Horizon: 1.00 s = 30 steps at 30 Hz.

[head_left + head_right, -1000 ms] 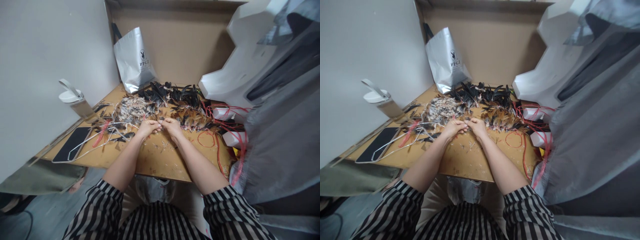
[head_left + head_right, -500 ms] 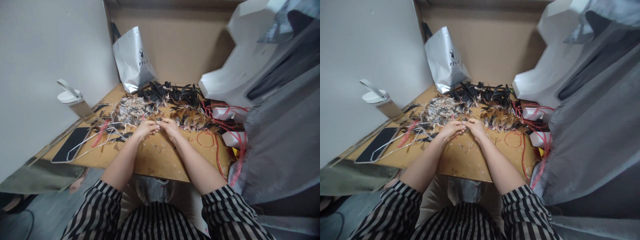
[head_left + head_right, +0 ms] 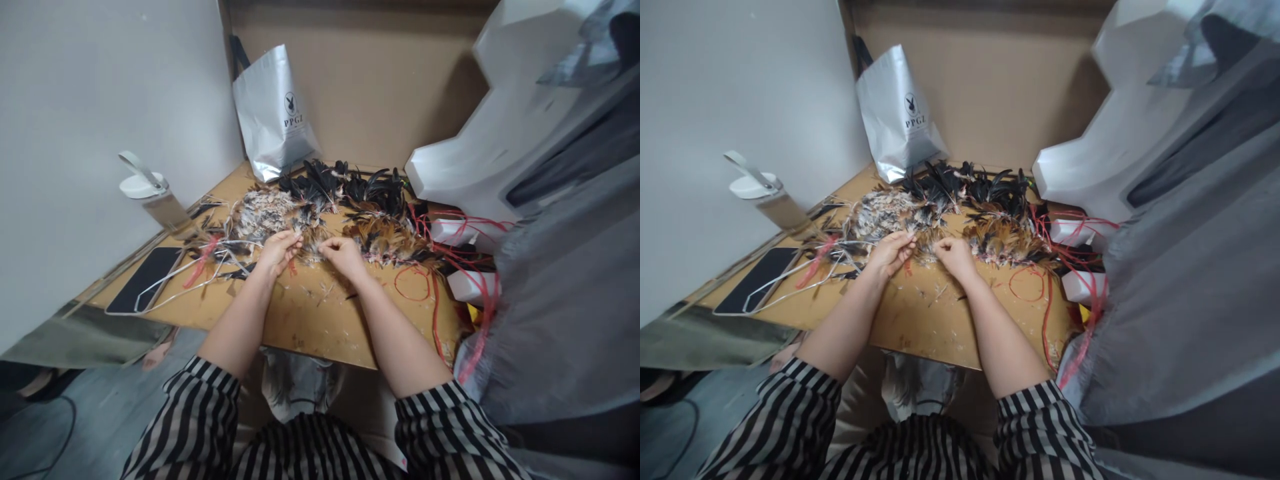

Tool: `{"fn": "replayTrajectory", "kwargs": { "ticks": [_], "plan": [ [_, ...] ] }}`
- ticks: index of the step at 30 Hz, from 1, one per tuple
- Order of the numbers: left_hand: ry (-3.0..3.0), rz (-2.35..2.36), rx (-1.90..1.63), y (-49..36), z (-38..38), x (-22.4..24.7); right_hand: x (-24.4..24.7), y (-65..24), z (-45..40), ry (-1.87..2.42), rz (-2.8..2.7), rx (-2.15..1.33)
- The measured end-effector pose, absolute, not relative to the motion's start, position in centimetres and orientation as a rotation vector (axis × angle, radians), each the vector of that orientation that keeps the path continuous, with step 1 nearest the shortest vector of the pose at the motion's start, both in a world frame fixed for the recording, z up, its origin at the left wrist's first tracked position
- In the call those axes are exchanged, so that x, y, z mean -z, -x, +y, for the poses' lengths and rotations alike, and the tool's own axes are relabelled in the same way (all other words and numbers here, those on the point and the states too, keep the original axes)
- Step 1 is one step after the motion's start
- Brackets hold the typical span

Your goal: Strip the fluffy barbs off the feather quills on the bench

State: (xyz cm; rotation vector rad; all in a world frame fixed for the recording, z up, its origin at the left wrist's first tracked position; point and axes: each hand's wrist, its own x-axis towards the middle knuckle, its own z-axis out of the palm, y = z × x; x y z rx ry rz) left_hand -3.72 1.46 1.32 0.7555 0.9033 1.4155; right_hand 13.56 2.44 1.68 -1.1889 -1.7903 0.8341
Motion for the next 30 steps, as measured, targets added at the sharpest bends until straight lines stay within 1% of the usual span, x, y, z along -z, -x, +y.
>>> {"fn": "replayTrajectory", "kwargs": {
  "ticks": [4,8,12,15,18,21,25,30],
  "plan": [
    [-0.727,0.922,-1.434,3.7,1.3,-1.5,-2.1,-13.5,1.6,1.258,-2.117,-0.519],
    [-0.733,0.922,-1.436,3.6,1.3,-1.5,-2.5,-13.4,1.2,1.404,-2.276,-0.297],
    [-0.748,0.889,-1.416,3.6,1.3,-1.4,-2.3,-13.1,1.0,1.534,-2.344,-0.165],
    [-0.731,0.863,-1.411,3.5,1.3,-1.4,-2.3,-13.1,1.0,1.572,-2.337,-0.155],
    [-0.695,0.835,-1.429,3.4,1.3,-1.5,-2.2,-13.6,1.3,1.509,-2.266,-0.312],
    [-0.652,0.807,-1.449,3.4,1.3,-1.5,-1.7,-14.1,2.1,1.434,-2.081,-0.626],
    [-0.615,0.837,-1.434,3.1,1.5,-1.2,-1.1,-14.1,2.8,1.342,-1.676,-1.008],
    [-0.687,0.981,-1.325,2.0,1.4,-0.8,-1.0,-13.3,2.8,1.224,-1.322,-1.174]
  ]
}}
